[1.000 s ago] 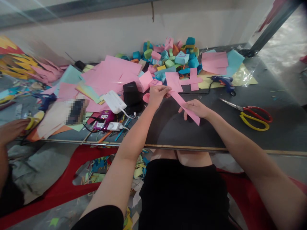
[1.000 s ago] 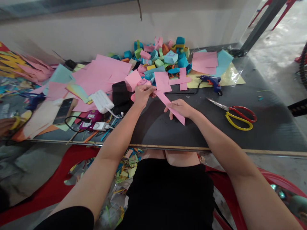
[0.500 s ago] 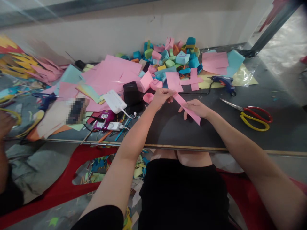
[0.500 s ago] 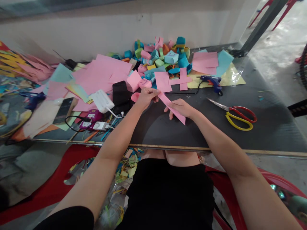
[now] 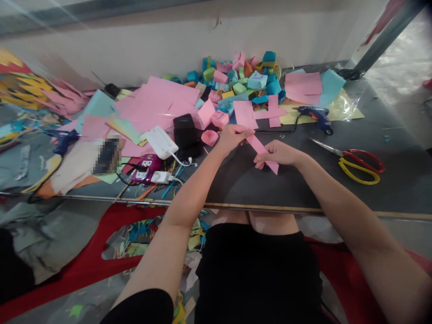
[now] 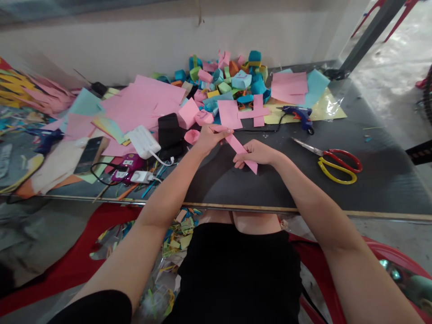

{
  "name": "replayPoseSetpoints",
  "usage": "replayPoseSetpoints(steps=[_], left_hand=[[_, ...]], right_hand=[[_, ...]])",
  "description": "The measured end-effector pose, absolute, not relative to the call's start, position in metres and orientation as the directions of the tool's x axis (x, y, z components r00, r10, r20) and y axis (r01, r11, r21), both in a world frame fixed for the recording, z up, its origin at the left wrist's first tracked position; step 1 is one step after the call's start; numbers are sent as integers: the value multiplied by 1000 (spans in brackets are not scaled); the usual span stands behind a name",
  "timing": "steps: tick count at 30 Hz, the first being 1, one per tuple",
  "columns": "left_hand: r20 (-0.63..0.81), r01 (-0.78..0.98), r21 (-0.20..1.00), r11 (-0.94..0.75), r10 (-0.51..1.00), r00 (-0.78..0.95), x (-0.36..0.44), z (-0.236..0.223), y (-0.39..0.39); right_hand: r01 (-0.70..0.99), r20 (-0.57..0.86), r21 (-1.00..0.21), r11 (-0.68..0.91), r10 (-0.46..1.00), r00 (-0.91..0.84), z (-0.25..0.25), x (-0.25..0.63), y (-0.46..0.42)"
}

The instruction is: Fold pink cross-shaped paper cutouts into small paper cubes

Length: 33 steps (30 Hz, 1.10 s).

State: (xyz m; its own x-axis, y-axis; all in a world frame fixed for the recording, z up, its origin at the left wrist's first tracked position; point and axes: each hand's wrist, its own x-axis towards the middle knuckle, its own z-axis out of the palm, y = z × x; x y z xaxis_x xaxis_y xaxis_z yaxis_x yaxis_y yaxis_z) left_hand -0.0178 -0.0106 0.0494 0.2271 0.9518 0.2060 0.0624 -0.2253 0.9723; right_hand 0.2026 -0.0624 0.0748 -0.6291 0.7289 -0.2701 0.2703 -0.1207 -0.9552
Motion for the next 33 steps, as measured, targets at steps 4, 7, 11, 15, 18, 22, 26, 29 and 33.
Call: replayPoseSetpoints(steps=[4,7,11,15,18,22,26,29,33], left_hand=[[222,45,971,-233,959,176,-23,48,-2],[225,7,973,-229,960,168,-27,51,-1],[219,2,975,-221,967,128,-31,55,-1],[193,-37,981,-191,978,81,-31,56,1],[126,-111,987,-118,990,62,-25,55,0],[91,-130,989,-65,974,206,-12,52,-12],[167,-109,985,-134,902,399,2,48,-27],[177,-98,984,-150,897,404,7,46,-31],[160,-110,985,-132,938,307,8,46,-30]], right_hand=[[263,-333,-942,-208,673,-660,77,206,-62],[276,-376,-927,-256,601,-705,78,210,-60],[299,-395,-917,-262,510,-764,75,215,-57],[297,-398,-915,-272,496,-772,72,217,-56],[272,-377,-924,-268,524,-764,69,215,-57],[200,-337,-938,-282,621,-708,64,209,-58],[141,-321,-942,-305,691,-648,63,203,-59],[144,-330,-939,-312,705,-628,65,201,-61],[187,-347,-937,-295,725,-595,67,200,-62]])
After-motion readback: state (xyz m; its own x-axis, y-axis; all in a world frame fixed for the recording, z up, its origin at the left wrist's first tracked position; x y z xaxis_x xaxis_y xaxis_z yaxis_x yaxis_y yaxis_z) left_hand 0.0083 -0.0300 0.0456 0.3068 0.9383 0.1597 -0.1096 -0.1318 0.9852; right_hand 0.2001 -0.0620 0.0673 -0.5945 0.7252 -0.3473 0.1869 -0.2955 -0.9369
